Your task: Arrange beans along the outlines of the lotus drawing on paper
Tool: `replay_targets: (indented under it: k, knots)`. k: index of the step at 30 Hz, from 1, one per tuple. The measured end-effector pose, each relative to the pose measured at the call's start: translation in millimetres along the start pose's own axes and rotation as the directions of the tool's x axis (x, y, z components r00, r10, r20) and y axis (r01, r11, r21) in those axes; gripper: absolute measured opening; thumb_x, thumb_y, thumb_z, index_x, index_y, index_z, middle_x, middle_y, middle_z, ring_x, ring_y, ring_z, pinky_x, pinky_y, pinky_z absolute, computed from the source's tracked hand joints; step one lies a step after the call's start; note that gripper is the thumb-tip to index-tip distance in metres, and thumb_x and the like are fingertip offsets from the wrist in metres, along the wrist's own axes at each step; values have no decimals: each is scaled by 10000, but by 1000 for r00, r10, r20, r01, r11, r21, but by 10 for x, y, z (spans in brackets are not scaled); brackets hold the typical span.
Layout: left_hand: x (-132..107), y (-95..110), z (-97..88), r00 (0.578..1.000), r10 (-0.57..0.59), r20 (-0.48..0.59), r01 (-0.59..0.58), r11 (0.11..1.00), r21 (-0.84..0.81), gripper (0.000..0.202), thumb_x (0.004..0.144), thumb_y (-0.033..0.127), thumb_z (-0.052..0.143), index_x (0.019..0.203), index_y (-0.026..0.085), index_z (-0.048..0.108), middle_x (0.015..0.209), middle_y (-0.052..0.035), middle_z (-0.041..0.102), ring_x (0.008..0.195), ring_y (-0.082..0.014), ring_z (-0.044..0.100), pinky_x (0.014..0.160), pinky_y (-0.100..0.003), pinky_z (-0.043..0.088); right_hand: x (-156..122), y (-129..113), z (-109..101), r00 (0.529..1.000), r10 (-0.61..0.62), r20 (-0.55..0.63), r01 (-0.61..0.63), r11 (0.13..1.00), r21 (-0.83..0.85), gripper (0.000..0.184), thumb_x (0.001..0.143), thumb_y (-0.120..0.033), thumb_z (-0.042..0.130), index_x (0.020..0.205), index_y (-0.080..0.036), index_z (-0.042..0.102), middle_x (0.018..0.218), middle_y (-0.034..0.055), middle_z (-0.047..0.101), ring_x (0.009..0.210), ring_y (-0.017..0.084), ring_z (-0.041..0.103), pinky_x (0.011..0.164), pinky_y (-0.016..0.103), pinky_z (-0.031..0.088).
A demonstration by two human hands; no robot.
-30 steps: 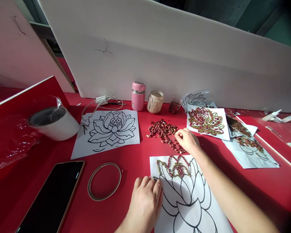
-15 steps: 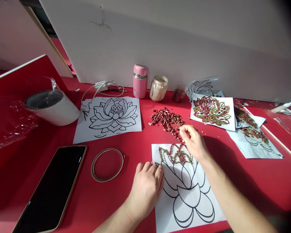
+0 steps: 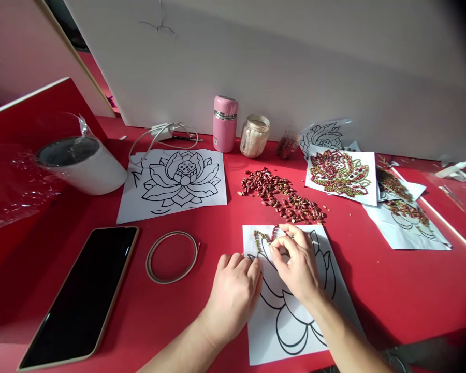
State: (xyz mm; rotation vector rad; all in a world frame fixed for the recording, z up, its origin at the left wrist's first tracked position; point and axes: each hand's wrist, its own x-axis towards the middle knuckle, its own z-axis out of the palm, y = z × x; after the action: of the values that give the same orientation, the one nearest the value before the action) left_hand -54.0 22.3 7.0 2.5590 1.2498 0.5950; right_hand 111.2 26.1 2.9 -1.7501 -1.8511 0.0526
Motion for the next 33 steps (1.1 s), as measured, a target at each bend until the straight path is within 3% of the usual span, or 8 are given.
replay_targets:
  k: [10,13,17,27,30,33]
  knots:
    - [-1,13,5,1000,13,-11,-13,1000,-2,187,854,195,384,901,148,559,679,-25,537,641,-164,425,614,-316,311,23,-25,28,1000,21,2,-21,999,-27,82,734,-221,522,655,-205,536,1010,62,524,930,201,504,811,373,405]
    - [-3,12,9,1000,13,-3,-13,1000,4,186,853,200,388,914,147,556,691,-28,540,651,-167,431,617,-318,315,24,8,14,998,35,-44,-33,998,47,40,731,-236,527,748,-202,541,1001,76,523,951,204,510,812,367,420]
    - [7,3,10,1000,9,4,-9,1000,10,185,854,203,388,914,148,554,692,-29,540,657,-170,437,617,-319,318,45,44,-16,996,42,-83,-38,998,42,135,750,-243,506,874,-200,538,1046,86,521,998,217,497,864,399,397]
    - [-5,3,12,997,28,-67,-28,1000,7,165,842,184,414,902,145,563,666,-26,533,625,-159,434,596,-305,324,52,-36,37,998,55,33,-50,990,-134,313,745,-288,516,1052,-228,529,1261,91,408,1091,271,432,888,455,356]
    - [7,-5,15,994,39,-103,-38,999,4,155,838,176,424,902,149,563,654,-18,534,610,-152,432,589,-298,324,60,-39,32,999,48,25,-46,994,-97,290,756,-279,504,1042,-233,534,1252,85,424,1091,258,439,879,442,372]
    - [16,-7,6,992,42,-115,-43,999,-2,151,837,178,430,906,158,563,655,-17,538,608,-148,440,591,-293,328,166,73,-21,998,27,-54,-28,1000,-7,232,788,-268,465,998,-219,551,1168,88,491,1081,224,463,879,402,396]
